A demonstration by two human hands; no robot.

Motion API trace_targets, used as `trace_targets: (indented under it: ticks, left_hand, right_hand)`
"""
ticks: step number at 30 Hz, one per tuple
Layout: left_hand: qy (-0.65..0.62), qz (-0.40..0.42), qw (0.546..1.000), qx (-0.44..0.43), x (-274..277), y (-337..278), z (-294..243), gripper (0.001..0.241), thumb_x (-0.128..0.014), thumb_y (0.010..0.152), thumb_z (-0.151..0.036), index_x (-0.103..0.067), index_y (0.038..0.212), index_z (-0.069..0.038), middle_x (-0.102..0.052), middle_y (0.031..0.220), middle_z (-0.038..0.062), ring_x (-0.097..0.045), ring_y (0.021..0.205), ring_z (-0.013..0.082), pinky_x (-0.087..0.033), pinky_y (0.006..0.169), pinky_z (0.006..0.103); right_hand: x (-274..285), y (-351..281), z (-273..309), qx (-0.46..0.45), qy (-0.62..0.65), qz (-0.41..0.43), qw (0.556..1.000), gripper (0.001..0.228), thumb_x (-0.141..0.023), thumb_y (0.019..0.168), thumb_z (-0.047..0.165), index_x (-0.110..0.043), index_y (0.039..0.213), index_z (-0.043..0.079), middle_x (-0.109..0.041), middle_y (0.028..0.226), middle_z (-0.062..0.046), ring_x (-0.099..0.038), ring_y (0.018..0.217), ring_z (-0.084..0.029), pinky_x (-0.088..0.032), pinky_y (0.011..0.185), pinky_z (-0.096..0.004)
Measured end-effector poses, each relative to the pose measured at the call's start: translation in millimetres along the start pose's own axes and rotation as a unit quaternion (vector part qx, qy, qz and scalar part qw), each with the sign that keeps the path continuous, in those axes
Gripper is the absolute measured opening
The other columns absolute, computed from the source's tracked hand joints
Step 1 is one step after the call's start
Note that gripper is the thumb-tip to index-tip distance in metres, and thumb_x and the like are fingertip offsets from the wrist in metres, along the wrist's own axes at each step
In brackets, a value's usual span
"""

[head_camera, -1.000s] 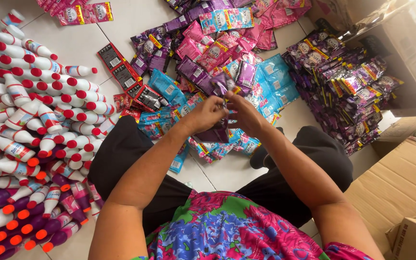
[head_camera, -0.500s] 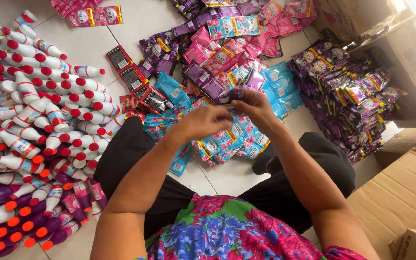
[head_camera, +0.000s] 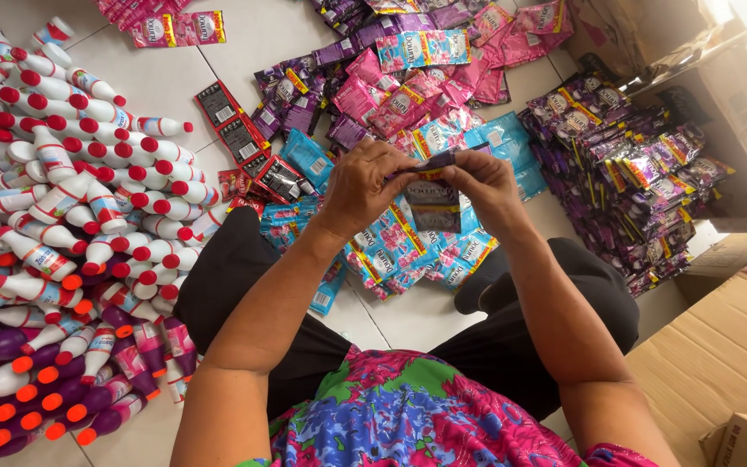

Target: The person sorts and stacks liquid product sachets into organized piles on the floor.

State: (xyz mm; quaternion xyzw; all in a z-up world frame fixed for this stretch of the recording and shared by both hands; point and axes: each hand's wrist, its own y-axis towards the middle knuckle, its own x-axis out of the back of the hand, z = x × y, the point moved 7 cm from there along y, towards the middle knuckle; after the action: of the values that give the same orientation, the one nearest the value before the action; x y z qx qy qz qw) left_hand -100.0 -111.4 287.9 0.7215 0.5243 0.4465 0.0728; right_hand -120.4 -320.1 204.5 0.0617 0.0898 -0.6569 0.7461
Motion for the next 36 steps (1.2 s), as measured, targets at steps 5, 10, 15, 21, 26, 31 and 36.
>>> trace_targets:
  ticks: [5,10,15,21,26,31,36]
  left_hand:
    - [-0.046,-0.027,0.999,-0.012,9.7,5.2,-9.0,0.013,-0.075,0.099,-0.021,-0.071,0.108,-0.013,-0.07,0.102,0.004,-0.068,0.096,0.026,-0.056,0.084,0.0389]
    - [-0.166,-0.04,0.985,-0.036,39.0,17.0,-27.6,0.011,-0.069,0.104,-0.014,-0.066,0.111,-0.006,-0.069,0.106,0.01,-0.069,0.102,0.0258,-0.057,0.089,0.0375]
    - [-0.333,-0.035,0.942,0.032,37.9,7.0,-9.5,0.007,-0.058,0.112,-0.012,-0.058,0.116,-0.007,-0.071,0.121,0.008,-0.071,0.11,0.0166,-0.06,0.097,0.0326]
    - [-0.408,-0.248,0.872,0.106,77.6,-11.3,54.6,0.018,-0.06,0.117,-0.026,-0.055,0.12,-0.009,-0.059,0.105,0.0,-0.054,0.096,0.0071,-0.046,0.09,0.0229]
    - [-0.435,-0.339,0.831,0.079,119.6,-13.0,60.8,0.019,-0.058,0.119,-0.025,-0.054,0.119,-0.007,-0.055,0.102,-0.002,-0.051,0.092,0.005,-0.045,0.086,0.0218]
    - [-0.476,-0.363,0.8,0.046,140.6,-14.0,59.9,0.019,-0.056,0.118,-0.025,-0.052,0.124,-0.007,-0.057,0.099,0.001,-0.055,0.088,0.0077,-0.048,0.083,0.0229]
    - [-0.461,-0.367,0.807,0.034,139.1,-17.4,55.3,0.018,-0.056,0.12,-0.024,-0.052,0.121,-0.006,-0.055,0.099,0.0,-0.054,0.087,0.0053,-0.047,0.082,0.0212]
  right_hand:
    - [9.0,3.0,21.9,0.024,0.038,-0.012,0.999,0.02,-0.065,0.105,0.006,-0.068,0.124,-0.001,-0.073,0.117,-0.006,-0.067,0.109,-0.013,-0.053,0.102,-0.03]
    - [-17.6,12.1,48.6,0.078,-0.15,0.017,0.985,0.05,-0.056,0.089,-0.008,-0.058,0.138,0.005,-0.061,0.138,-0.005,-0.059,0.125,-0.014,-0.047,0.112,-0.032]
    - [-22.1,23.6,-10.6,-0.051,-0.248,0.084,0.964,0.046,-0.063,0.09,-0.002,-0.06,0.135,0.006,-0.069,0.124,-0.007,-0.061,0.118,-0.015,-0.051,0.104,-0.033]
    - [-18.1,19.7,-69.1,-0.155,-0.444,0.196,0.861,0.043,-0.07,0.088,0.019,-0.068,0.131,0.013,-0.077,0.102,-0.011,-0.07,0.094,-0.018,-0.055,0.086,-0.036]
    - [-16.7,3.6,-126.3,-0.157,-0.452,0.262,0.838,0.032,-0.075,0.089,0.026,-0.074,0.119,0.014,-0.076,0.103,-0.009,-0.071,0.096,-0.022,-0.055,0.085,-0.039]
    - [-21.1,-5.2,-142.4,-0.213,-0.42,0.294,0.832,0.027,-0.071,0.094,0.032,-0.077,0.112,0.012,-0.079,0.106,-0.007,-0.074,0.103,-0.021,-0.058,0.093,-0.038]
    - [-38.2,1.1,-131.4,-0.148,-0.372,0.237,0.885,0.063,-0.077,0.086,0.025,-0.052,0.143,0.013,-0.061,0.141,-0.009,-0.059,0.126,-0.028,-0.051,0.102,-0.043]
